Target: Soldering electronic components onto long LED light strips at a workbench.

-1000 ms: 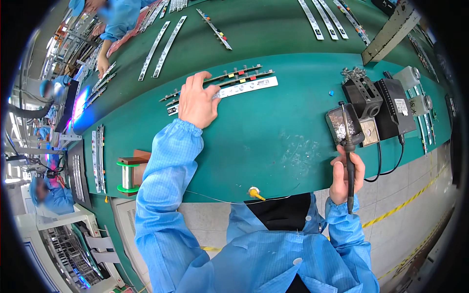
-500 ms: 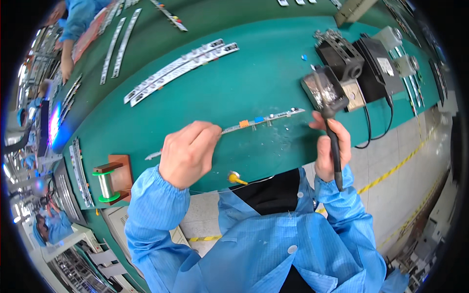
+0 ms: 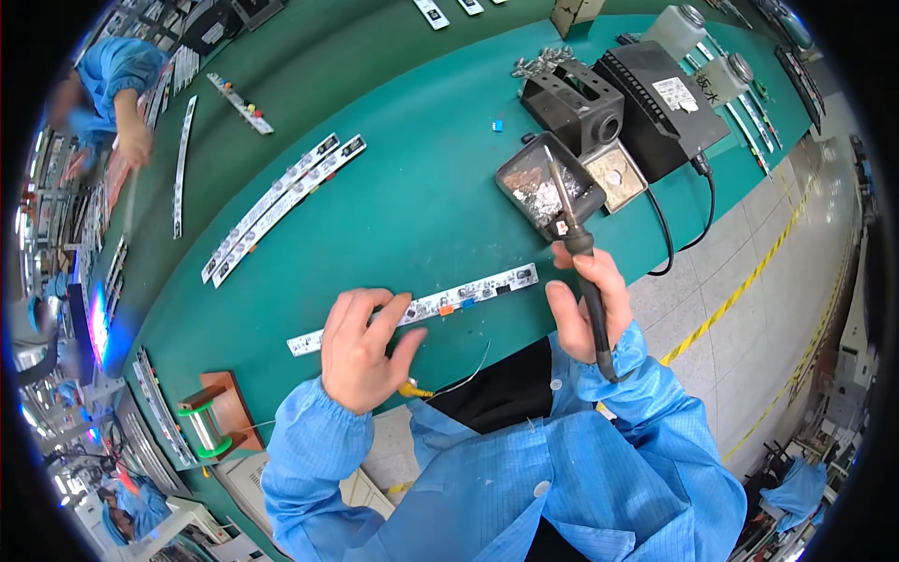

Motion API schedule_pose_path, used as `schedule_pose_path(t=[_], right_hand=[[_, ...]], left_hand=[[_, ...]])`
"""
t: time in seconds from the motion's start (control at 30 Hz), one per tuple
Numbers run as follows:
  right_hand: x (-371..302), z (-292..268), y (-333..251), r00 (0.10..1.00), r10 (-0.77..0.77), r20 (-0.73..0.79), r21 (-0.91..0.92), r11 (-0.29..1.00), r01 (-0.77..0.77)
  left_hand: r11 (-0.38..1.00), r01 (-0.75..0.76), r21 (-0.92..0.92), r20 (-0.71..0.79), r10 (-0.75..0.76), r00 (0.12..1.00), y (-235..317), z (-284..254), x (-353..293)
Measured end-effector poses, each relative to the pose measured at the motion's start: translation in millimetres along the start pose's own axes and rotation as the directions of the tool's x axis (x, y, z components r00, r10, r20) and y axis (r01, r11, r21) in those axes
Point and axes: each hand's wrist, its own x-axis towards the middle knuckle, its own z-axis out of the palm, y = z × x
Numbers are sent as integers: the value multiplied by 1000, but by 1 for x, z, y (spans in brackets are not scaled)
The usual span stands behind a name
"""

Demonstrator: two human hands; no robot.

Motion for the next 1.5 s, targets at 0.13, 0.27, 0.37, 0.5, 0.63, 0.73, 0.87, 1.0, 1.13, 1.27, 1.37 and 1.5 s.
schedule_pose_path(t=[0.13,0.27,0.37,0.5,0.63,0.73,0.87,1.0,1.13,1.27,1.37,1.5], right_hand=[[-10,5,14,991,-40,-125,121,991,55],[-14,7,15,982,-31,-188,109,993,53],[-15,7,17,974,19,-226,169,985,20],[-14,6,16,977,32,-209,162,987,2],[-14,4,15,983,51,-177,148,989,-24],[-14,4,17,977,63,-204,160,987,-30],[-13,5,15,980,54,-192,160,987,-23],[-13,9,15,975,51,-217,164,986,-15],[-14,11,14,972,44,-231,152,988,-9],[-14,12,16,971,30,-235,152,988,7],[-15,9,18,973,23,-230,131,991,7],[-17,8,19,969,14,-245,131,991,19]], left_hand=[[995,-32,91,58,27,998,-1,-19,33],[990,-91,-107,1,92,996,-25,-5,126],[983,-81,-166,-17,80,997,-38,24,203],[978,-23,-206,-56,11,998,-47,69,268],[979,30,-202,33,-24,999,-45,83,292],[966,86,-244,239,-26,971,-35,69,295],[975,16,-221,418,80,905,-34,68,294],[958,114,-264,432,12,902,-36,76,290],[958,99,-271,375,10,927,-41,80,284],[959,56,-278,323,38,946,-40,83,282],[960,38,-276,322,55,945,-32,80,280],[972,33,-231,358,53,932,-28,78,280]])
